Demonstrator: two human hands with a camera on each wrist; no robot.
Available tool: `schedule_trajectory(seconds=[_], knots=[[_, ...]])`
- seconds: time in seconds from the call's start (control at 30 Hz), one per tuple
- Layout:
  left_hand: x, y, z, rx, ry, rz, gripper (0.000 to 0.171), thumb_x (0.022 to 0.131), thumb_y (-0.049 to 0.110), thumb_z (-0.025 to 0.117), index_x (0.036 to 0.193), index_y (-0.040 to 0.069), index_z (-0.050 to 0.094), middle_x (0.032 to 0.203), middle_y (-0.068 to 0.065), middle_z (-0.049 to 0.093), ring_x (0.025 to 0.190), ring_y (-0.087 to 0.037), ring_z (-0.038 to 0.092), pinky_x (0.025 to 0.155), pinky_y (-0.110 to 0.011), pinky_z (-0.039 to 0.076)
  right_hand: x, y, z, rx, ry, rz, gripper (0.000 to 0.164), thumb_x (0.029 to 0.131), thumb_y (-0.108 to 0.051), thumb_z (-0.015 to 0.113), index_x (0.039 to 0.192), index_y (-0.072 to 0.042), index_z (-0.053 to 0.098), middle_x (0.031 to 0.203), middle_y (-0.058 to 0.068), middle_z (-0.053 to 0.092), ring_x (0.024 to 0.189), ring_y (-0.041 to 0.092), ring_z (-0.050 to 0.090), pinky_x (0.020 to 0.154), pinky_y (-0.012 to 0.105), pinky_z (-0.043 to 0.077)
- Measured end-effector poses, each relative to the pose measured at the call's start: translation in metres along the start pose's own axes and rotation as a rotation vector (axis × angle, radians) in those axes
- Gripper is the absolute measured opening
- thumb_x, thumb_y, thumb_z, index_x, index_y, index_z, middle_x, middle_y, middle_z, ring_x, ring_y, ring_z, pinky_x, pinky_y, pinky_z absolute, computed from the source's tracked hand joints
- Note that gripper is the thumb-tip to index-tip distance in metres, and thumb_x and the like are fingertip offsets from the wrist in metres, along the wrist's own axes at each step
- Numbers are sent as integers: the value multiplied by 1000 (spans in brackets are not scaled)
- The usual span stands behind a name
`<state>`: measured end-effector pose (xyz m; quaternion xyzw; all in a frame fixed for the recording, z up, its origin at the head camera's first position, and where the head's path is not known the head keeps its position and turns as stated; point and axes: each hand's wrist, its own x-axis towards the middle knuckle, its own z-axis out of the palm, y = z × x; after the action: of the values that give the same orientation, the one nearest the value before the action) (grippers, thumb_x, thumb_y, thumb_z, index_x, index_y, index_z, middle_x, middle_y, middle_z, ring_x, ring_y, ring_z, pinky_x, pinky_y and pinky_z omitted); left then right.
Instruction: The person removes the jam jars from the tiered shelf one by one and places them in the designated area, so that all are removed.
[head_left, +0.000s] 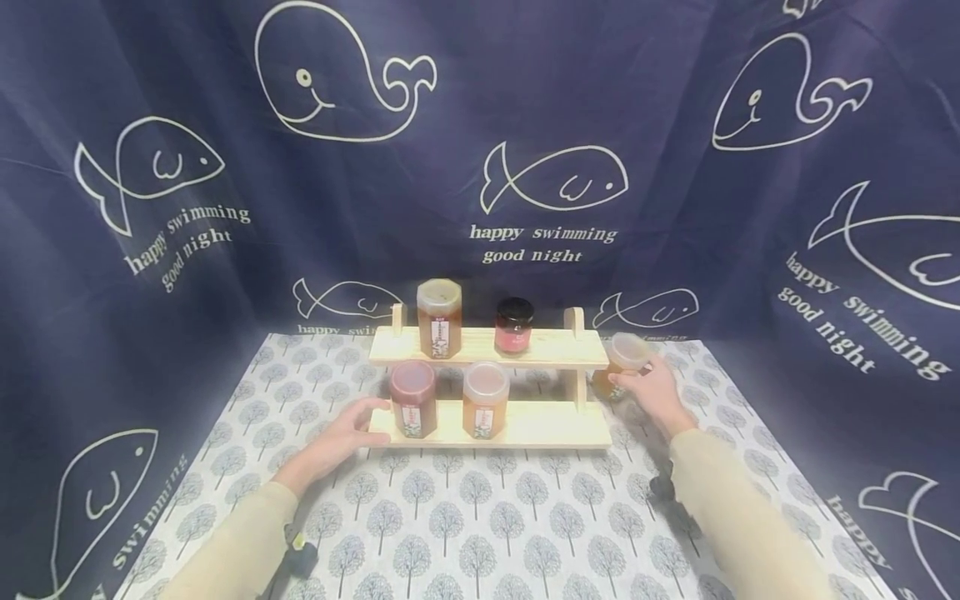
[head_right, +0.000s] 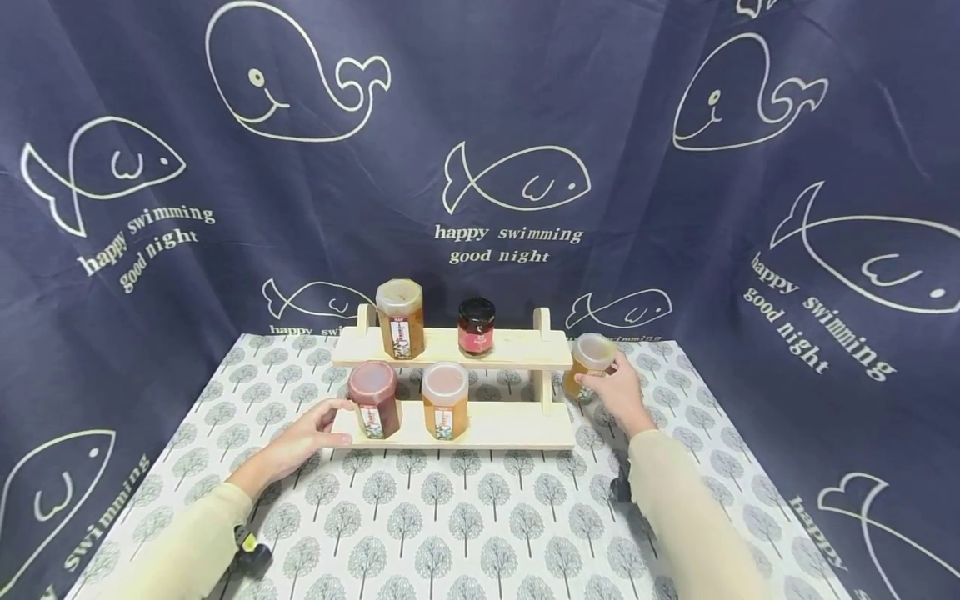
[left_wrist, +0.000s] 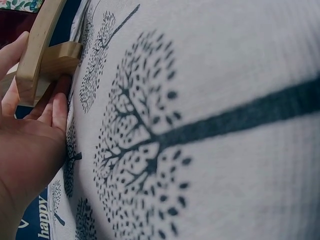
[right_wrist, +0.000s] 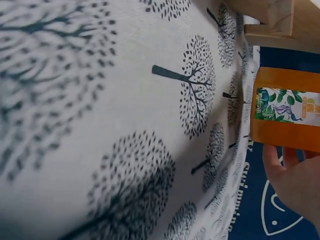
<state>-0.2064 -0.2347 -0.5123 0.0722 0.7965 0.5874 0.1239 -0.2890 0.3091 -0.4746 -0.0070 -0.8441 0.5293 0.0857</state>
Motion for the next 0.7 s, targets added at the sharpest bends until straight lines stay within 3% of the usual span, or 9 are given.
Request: schedule_trajectory(seconds=[0.27,0.53,0.7], knots=[[2,-3,0,5,5,8,71,83,29,81,144,15,48,157,-12,38,148,-39,28,120,-60,18,15,6,7,-11,-2,55,81,81,-8,79,151,-1,38,141,29,50,135,49,43,114,62,32],[1,-1,2,24,15,12,71,83,32,80,144,15,48,157,-12,37,147,-39,29,120,-60,19,17,9,4,-86,-45,99,86,83,-18,82,152,0,34,143,30,48,133,49,44,114,63,31],[0,-1,2,26,20,9,70,83,32,80,143,16,48,157,-12,38,147,-39,31,120,-60,20,18,15,4,-106,-73,81,90,84,-22,81,155,-1,30,147,29,44,136,50,41,114,64,31]])
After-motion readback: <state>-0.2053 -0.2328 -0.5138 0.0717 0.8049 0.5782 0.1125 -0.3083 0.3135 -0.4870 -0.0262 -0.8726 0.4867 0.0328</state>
